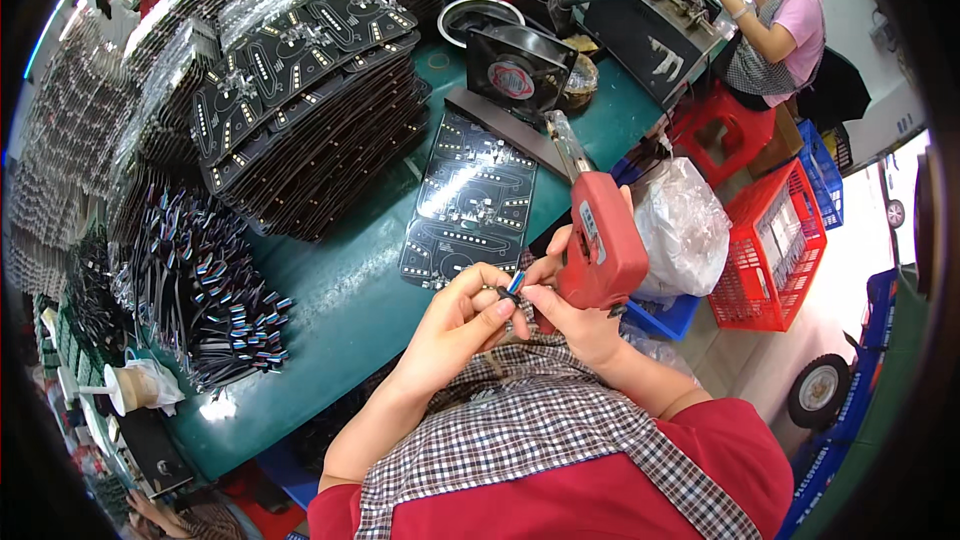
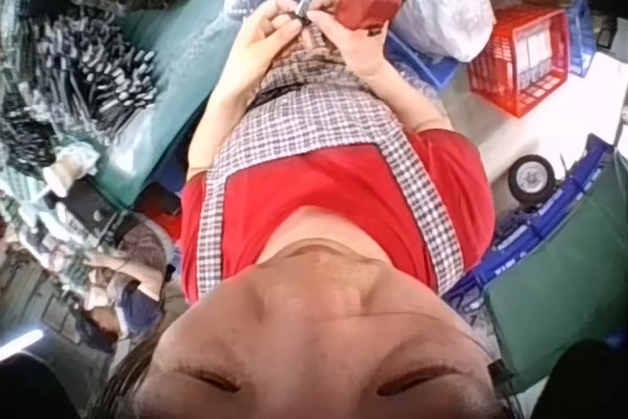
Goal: The person solders wire harnesses onto circuit boards using a soldering iron and places the finished boards into a bin.
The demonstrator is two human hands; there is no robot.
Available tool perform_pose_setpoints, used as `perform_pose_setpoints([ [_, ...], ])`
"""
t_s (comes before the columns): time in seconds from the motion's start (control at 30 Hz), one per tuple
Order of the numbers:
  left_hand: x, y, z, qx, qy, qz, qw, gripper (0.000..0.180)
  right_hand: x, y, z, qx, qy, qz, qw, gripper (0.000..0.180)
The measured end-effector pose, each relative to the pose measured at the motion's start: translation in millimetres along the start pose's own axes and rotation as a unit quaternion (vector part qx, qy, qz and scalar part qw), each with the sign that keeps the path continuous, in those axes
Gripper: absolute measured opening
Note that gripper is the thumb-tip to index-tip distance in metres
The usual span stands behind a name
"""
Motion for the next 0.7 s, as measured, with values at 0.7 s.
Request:
perform_pose_setpoints([
  [0.7, 1.5, 6.9, -9.9, 0.040, -0.007, 0.228, 0.973, 0.013, 15.3, 6.2, 0.6, 0.251, -0.079, -0.271, 0.926, 0.100],
])
Point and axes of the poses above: each hand's wrist, its own z-axis towards the middle knuckle, its own x-axis out of the back of the hand, y = z × x, the point moved 4 cm from there along z, towards the middle knuckle, and after that the axes turned 7 degrees about -x, right-handed, at the moved point
